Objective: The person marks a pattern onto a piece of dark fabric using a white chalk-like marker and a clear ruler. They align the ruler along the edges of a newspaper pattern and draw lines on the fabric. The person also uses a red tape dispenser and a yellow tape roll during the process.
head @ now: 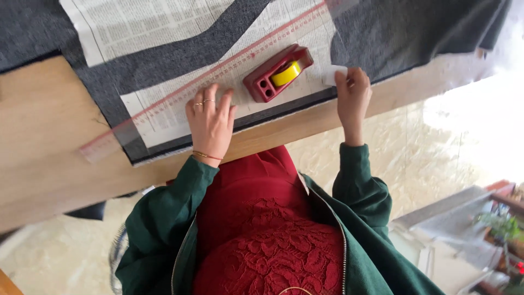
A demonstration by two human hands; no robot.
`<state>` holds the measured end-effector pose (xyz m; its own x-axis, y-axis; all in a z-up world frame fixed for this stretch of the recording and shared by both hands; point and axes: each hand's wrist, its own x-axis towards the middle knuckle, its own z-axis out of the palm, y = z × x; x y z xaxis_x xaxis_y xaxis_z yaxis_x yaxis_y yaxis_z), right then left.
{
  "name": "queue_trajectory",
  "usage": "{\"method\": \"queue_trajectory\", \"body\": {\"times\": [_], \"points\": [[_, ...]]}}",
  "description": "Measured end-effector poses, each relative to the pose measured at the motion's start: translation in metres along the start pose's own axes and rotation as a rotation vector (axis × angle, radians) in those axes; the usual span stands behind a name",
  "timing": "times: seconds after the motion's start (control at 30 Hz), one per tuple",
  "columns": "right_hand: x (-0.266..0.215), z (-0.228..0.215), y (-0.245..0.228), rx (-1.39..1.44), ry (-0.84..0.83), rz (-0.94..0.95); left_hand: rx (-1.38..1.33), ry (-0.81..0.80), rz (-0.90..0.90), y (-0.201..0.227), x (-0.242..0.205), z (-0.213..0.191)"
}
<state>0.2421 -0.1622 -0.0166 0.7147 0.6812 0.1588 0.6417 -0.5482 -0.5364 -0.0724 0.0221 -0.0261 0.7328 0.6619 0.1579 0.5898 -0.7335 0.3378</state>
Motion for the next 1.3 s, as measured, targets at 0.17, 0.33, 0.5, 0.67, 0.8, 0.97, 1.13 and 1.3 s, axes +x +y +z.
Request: {"method": "queue_trajectory", "body": {"times": [0.17,0.33,0.5,0.67,0.8,0.97,1.13,1.3], "points": [[0.032,-0.015,-0.027,0.022,-0.047,-0.238,0.110,0.093,-0.114,0.013,-0.008,-0.003],[0.058,-0.033,-0.106,0.061,-0.382,-0.477,0.122,0.119,-0.138,0.019,-0.011,-0.006],[0.108,-0.026,-0.136,0.075,-0.550,-0.687,0.149,0.177,-0.101,0.024,0.000,-0.013],[0.174,0.021,-0.102,-0.323,-0.755,-0.790,0.095,0.231,-0.147,0.002,-0.005,-0.005],[0.186,0.037,-0.085,-0.411,-0.730,-0.891,0.089,0.132,-0.283,-0.028,-0.015,-0.016],[0.164,0.008,-0.120,-0.118,-0.748,-0.780,0.074,0.128,-0.288,-0.035,-0.015,-0.020],[0.105,-0.012,-0.147,-0.151,-0.841,-0.918,-0.010,0.211,-0.009,0.005,0.005,-0.004],[0.083,-0.010,-0.149,-0.248,-0.730,-0.972,0.055,0.107,0.061,0.011,0.008,0.027]]}}
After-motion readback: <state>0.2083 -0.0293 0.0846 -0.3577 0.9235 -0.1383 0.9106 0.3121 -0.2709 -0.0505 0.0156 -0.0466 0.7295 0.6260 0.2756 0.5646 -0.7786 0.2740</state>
